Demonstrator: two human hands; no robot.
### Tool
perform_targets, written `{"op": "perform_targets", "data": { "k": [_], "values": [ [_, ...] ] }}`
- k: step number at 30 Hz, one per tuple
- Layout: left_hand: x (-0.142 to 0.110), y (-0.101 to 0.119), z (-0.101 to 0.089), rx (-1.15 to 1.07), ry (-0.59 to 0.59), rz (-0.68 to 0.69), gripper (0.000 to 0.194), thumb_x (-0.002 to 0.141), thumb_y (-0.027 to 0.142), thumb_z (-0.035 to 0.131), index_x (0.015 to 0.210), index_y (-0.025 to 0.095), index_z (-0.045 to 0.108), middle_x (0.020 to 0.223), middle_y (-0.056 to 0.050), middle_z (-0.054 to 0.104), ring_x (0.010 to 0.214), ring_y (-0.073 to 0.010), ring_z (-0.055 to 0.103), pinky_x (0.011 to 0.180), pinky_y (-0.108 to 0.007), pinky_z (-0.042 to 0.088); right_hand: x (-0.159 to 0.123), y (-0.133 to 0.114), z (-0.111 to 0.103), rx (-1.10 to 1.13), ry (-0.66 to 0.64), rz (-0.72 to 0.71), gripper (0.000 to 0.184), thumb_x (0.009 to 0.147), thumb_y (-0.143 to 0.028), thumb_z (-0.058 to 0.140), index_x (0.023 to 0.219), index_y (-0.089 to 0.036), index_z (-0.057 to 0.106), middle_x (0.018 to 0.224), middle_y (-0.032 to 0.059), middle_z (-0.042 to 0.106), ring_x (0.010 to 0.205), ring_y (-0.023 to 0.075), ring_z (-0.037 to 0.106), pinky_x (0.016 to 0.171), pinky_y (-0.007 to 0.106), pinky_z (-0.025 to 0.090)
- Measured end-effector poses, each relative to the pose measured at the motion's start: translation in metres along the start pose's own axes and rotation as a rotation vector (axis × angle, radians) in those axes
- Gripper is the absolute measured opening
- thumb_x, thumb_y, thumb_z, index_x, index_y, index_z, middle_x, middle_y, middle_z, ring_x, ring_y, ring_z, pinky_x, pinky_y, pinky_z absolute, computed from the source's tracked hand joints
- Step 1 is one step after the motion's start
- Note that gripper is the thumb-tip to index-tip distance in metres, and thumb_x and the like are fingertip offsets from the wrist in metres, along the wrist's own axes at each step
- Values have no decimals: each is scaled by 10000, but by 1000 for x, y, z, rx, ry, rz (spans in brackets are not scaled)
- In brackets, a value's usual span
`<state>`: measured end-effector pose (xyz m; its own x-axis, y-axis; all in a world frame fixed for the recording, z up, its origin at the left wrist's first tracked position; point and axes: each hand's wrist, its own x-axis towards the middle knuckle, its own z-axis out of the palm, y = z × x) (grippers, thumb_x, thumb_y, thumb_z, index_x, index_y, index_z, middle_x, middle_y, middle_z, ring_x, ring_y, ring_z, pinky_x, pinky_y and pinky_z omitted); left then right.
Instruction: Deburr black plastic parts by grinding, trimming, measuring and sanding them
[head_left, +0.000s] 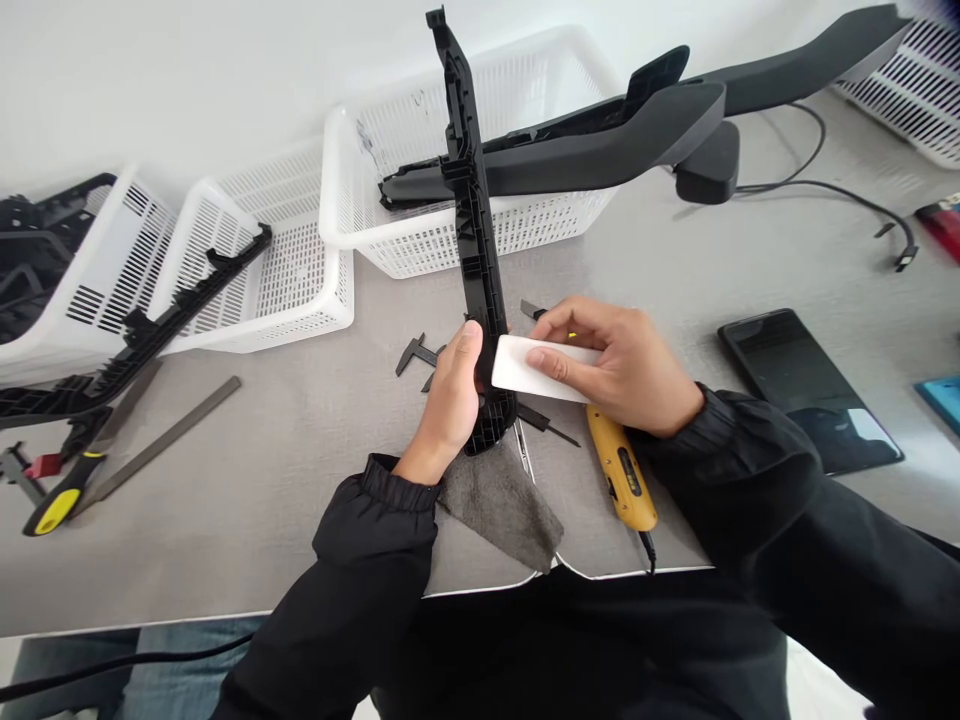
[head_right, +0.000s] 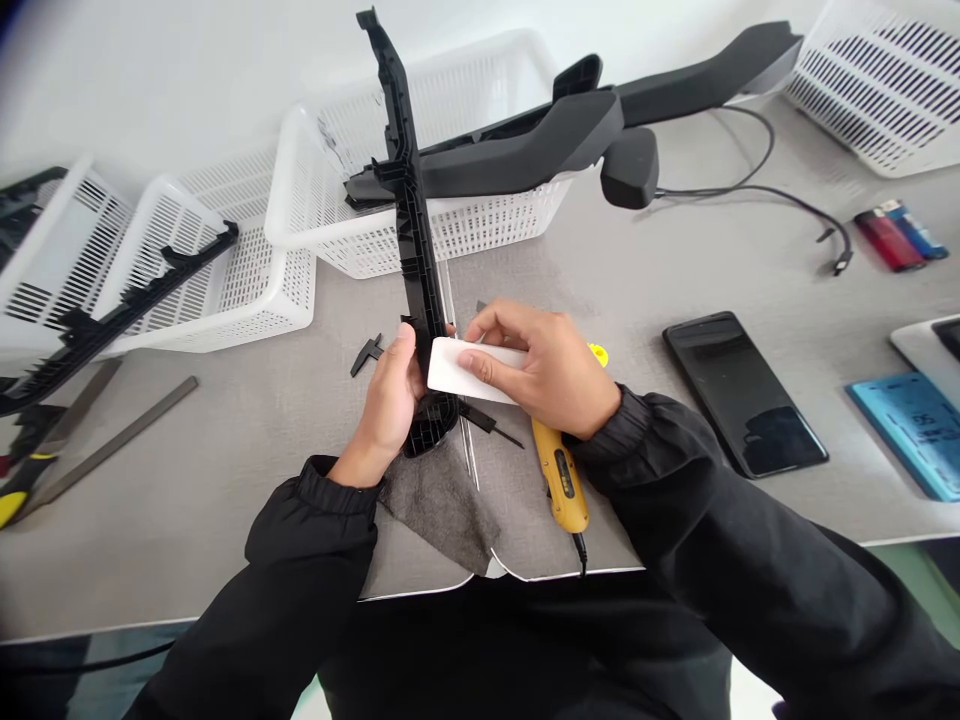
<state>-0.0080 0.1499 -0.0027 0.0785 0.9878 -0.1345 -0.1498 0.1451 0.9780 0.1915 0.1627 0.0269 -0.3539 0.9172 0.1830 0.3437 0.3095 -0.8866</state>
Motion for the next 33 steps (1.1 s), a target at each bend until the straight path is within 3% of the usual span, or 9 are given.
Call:
{"op": "perform_targets", "data": {
  "k": [13,18,22,29,33],
  "values": [
    [-1,1,0,72,14,13,600,1060,707,503,1204,211,807,1241,-116,819,1309,-317,714,1120,-442,560,-2,-3,5,35,-41,9,204,983,-416,754,972,-216,714,847,29,771,738,198,688,696,328,516],
    [-1,2,1,47,5,5,603,1054,718,506,1177,209,804,1228,-120,819,1252,-305,740,1096,-434,571,-3,-3,6,3,46,11,193,977,-408,748,973,-216,728,928,53,800,823,228,721,748,354,550],
    [-2,3,2,68,39,12,555,1053,697,535,1099,213,803,1201,-109,816,1228,-299,740,1073,-416,571,-4,-3,8,6,-6,-2,186,980,-399,745,974,-214,726,910,47,792,811,223,720,757,357,559],
    [0,-4,-1,68,68,29,572,1026,760,545,963,229,745,1064,-86,800,1097,-273,744,967,-389,590,-3,-4,5,18,112,33,243,975,-467,770,967,-230,716,926,52,771,867,248,720,828,409,599],
    [-2,-1,0,51,51,16,577,1022,769,544,956,237,755,1024,-90,801,1100,-296,750,937,-404,603,-2,-8,2,70,112,33,258,975,-484,772,961,-234,712,938,56,778,845,238,715,780,384,588]
  ]
}}
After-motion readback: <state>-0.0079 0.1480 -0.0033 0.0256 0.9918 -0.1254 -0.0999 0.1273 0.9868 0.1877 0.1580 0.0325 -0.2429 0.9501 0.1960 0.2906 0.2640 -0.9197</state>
